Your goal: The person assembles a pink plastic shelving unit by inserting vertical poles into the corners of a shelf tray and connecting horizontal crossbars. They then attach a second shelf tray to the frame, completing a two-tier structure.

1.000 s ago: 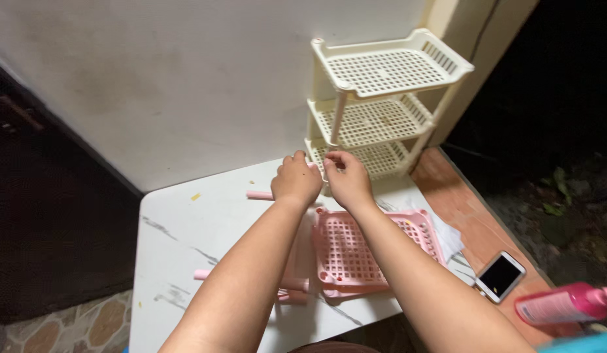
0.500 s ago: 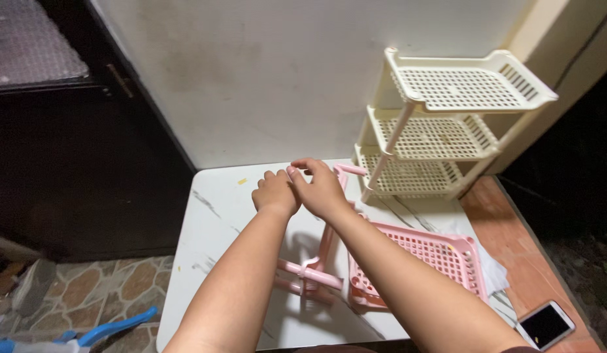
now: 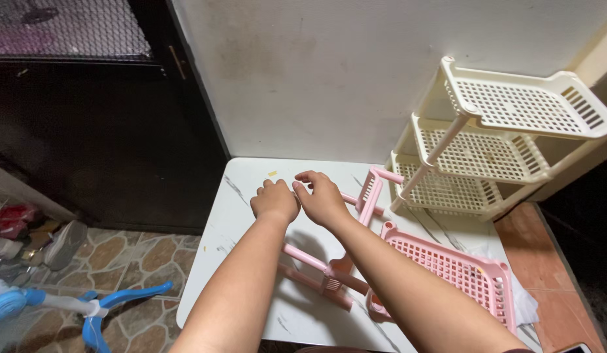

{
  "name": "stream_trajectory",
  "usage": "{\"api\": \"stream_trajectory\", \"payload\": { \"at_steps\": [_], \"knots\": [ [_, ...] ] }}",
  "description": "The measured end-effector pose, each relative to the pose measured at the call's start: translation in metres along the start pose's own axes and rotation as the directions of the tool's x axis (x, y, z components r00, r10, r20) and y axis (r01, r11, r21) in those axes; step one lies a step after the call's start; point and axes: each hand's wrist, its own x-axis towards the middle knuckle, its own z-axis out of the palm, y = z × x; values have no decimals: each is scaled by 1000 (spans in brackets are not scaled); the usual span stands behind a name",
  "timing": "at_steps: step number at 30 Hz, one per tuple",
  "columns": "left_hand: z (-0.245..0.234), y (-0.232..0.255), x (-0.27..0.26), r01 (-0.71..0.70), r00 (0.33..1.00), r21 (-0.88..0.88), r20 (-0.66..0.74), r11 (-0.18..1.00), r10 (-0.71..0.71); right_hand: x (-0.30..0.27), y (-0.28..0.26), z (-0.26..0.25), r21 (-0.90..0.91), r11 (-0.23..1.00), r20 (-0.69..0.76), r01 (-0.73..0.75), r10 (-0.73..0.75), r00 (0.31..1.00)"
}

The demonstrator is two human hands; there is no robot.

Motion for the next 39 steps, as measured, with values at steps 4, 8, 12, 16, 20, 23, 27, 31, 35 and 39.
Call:
{"api": "stream_trajectory", "payload": {
  "at_steps": [4,8,12,16,20,23,27,31,35,39],
  "knots": [
    [0,-14,-2,37,999,-2,15,999,-37,0,-4,6,-17,1000,31,0,1,1000],
    [0,-25,-6,71,996,-11,59,997,-70,1,-3,9,-42,999,59,-3,5,998],
    [-1,-36,-10,122,986,-31,122,992,-118,5,0,11,-57,998,78,-16,21,997],
    [0,-47,-13,137,983,-22,124,990,-133,5,-5,21,-58,998,117,10,-3,993],
    [3,-58,-13,176,976,-42,141,984,-168,4,-11,31,-40,998,188,38,-30,982],
    [8,-69,-14,198,971,-58,146,978,-188,1,-15,38,-24,999,246,40,-33,969],
    [16,-82,-15,254,958,-71,159,965,-240,-7,-13,45,-67,995,376,69,-39,926],
    [27,-92,-21,283,944,-50,191,958,-269,-13,-14,50,-161,987,554,-13,102,826],
    [34,-100,-26,311,933,-45,206,949,-296,-22,-23,45,-95,995,625,18,46,779],
    [37,-104,-26,333,917,-53,249,941,-310,-29,-38,31,-23,982,725,-189,147,673]
  ]
}}
